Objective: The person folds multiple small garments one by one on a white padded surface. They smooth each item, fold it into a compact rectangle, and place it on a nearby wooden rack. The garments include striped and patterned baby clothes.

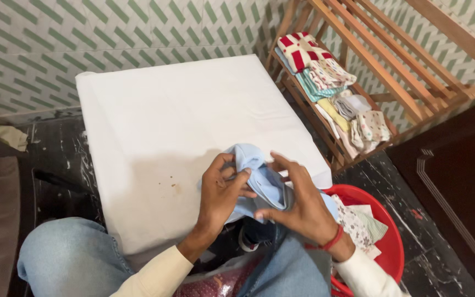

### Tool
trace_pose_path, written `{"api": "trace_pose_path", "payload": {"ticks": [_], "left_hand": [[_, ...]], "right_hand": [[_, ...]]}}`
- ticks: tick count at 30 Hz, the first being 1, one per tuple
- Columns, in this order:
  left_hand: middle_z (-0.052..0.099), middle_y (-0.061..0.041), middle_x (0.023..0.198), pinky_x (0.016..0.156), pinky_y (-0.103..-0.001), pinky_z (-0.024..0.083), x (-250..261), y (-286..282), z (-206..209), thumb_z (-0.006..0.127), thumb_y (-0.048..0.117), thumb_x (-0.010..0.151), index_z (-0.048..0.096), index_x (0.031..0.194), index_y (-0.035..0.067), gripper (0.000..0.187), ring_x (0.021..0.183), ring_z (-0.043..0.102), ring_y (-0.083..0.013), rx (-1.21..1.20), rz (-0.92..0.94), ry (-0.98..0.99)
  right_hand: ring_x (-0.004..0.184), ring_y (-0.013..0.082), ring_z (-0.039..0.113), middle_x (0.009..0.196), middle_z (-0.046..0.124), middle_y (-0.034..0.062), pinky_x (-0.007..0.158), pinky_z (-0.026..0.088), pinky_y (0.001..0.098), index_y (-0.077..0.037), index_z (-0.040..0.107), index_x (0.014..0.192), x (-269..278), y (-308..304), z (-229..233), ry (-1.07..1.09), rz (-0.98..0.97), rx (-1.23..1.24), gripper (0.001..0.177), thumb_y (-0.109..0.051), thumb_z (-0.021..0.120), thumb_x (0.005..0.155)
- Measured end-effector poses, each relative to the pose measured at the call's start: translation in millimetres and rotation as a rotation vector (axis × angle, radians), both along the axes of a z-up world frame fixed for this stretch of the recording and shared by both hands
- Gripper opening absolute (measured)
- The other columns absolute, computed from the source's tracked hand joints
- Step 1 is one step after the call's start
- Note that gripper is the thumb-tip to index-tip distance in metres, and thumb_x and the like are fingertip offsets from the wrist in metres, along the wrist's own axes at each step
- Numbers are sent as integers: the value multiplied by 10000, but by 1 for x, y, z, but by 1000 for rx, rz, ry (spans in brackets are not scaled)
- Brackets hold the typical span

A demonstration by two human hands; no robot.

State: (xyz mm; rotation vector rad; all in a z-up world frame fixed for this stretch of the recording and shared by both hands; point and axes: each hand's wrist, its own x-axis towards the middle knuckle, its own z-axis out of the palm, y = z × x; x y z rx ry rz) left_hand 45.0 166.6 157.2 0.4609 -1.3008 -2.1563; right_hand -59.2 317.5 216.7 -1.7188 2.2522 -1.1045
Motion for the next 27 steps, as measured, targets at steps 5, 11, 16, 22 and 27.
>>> {"api": "trace_pose_path", "payload": {"ticks": [5, 11, 16, 22, 27], "left_hand": [[761, -148, 949, 634, -303, 650, 1, -9, -7, 651, 77, 930, 587, 1104, -18, 207, 745, 760, -191, 62, -36, -58], [778, -61, 883, 643, -259, 567, 9, -36, -1, 679, 114, 973, 698, 1011, 38, 86, 730, 709, -127, -285, 111, -42], [611, -90, 690, 562, -337, 423, 32, -68, 21, 633, 140, 990, 672, 1034, 89, 77, 613, 549, -193, -623, 294, -348], [604, -82, 520, 496, -416, 482, 47, -71, 43, 561, 279, 1015, 631, 1081, 170, 146, 464, 627, -272, -1009, 275, -499], [669, -154, 647, 540, -530, 499, 34, -24, 46, 505, 264, 1051, 538, 1152, 151, 156, 611, 680, -406, -990, 101, -366]], "right_hand": [[1174, 317, 595, 1311, 569, 202, 941, 537, 418, -47, 454, 1446, -11, 22, -31, 121, -166, 45, 913, -180, 899, 661], [776, 193, 779, 969, 824, 71, 706, 626, 354, -165, 747, 1193, -70, 45, -30, 12, -401, 347, 408, -200, 792, 790], [708, 202, 778, 871, 827, 83, 672, 624, 361, -165, 826, 1033, -124, 38, 2, 80, -363, 479, 305, -354, 806, 793], [871, 298, 756, 965, 787, 153, 779, 593, 421, -161, 813, 1083, -186, 6, 29, 387, -344, 567, 361, -435, 754, 855], [841, 358, 761, 912, 779, 155, 786, 591, 476, -223, 770, 1132, -238, -43, 51, 528, -591, 680, 266, -363, 668, 930]]}}
